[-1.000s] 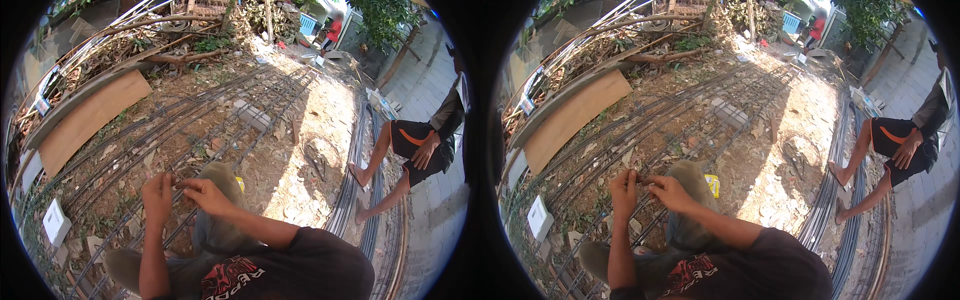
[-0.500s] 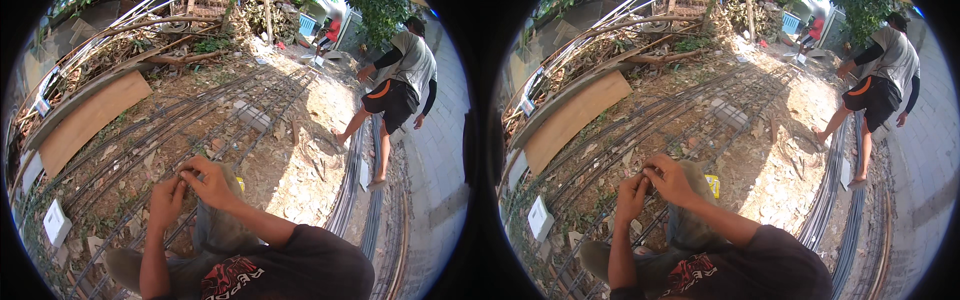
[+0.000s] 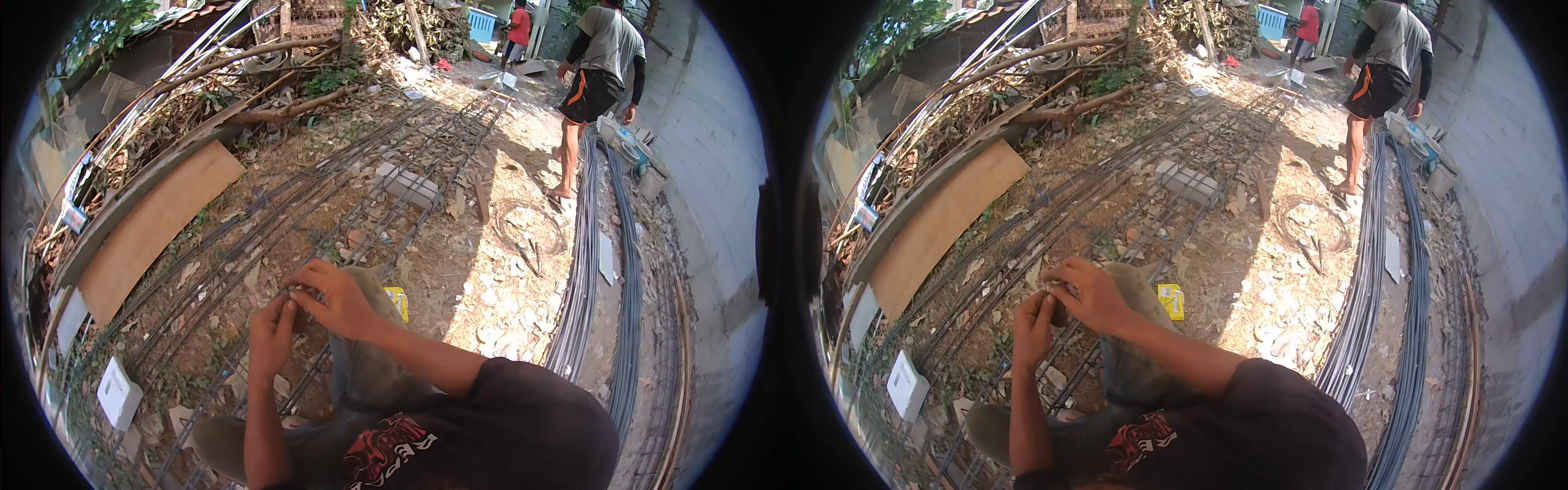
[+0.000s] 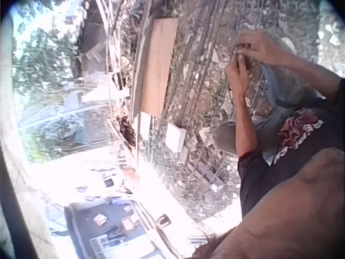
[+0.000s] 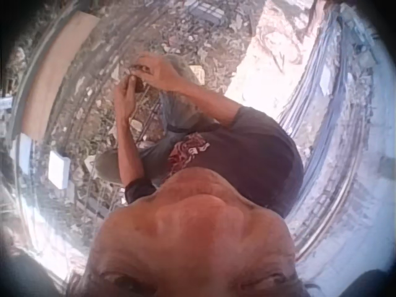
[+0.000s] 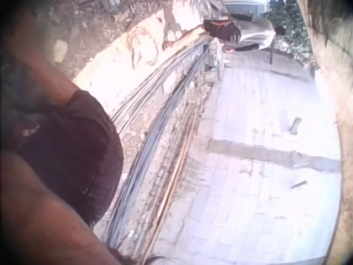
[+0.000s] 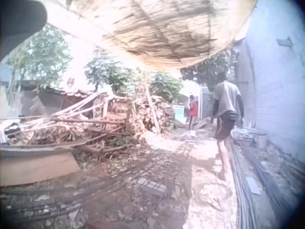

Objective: The person secures rebar intersections by hand using wire ties and pliers, twisting the wire to tighten it around the steel frame and then cutting the excess.

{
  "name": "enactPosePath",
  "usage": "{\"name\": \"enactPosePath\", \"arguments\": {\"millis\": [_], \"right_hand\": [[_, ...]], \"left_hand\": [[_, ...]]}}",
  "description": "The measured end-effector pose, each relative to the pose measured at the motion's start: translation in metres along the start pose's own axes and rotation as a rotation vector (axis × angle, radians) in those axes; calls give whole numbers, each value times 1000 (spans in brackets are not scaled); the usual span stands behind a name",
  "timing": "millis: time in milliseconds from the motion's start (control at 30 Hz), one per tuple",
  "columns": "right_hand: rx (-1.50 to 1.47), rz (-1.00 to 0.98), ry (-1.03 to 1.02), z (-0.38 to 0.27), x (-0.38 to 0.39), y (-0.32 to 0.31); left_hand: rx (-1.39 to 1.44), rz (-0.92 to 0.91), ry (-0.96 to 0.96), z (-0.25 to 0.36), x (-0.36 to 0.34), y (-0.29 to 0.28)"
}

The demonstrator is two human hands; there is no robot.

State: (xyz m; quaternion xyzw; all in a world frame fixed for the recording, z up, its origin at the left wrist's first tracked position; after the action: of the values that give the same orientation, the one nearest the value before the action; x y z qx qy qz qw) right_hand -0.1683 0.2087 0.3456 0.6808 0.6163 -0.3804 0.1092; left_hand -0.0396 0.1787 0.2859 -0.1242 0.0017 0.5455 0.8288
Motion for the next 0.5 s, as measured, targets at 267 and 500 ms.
{"name": "enactPosePath", "arguments": {"millis": [267,500], "right_hand": [[95,-25,-22,3,8,2],[51,71,31,-38,-3,-33]], "left_hand": [[1,-23,17,-3,3,-2],[34,63,-12,-2,4,-11]]}}
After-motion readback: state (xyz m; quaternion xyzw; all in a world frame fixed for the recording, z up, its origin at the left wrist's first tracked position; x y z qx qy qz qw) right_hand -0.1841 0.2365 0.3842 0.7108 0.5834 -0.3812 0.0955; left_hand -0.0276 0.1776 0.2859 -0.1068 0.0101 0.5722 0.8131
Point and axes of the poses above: each hand's wrist, its own x-axis away from the middle knuckle, its own y-axis out of the palm, z = x × y, the point moved 10 cm from there along -x, towards the middle knuckle, and after that the axes turned 3 degrees about -y, right-handed, at the moved point
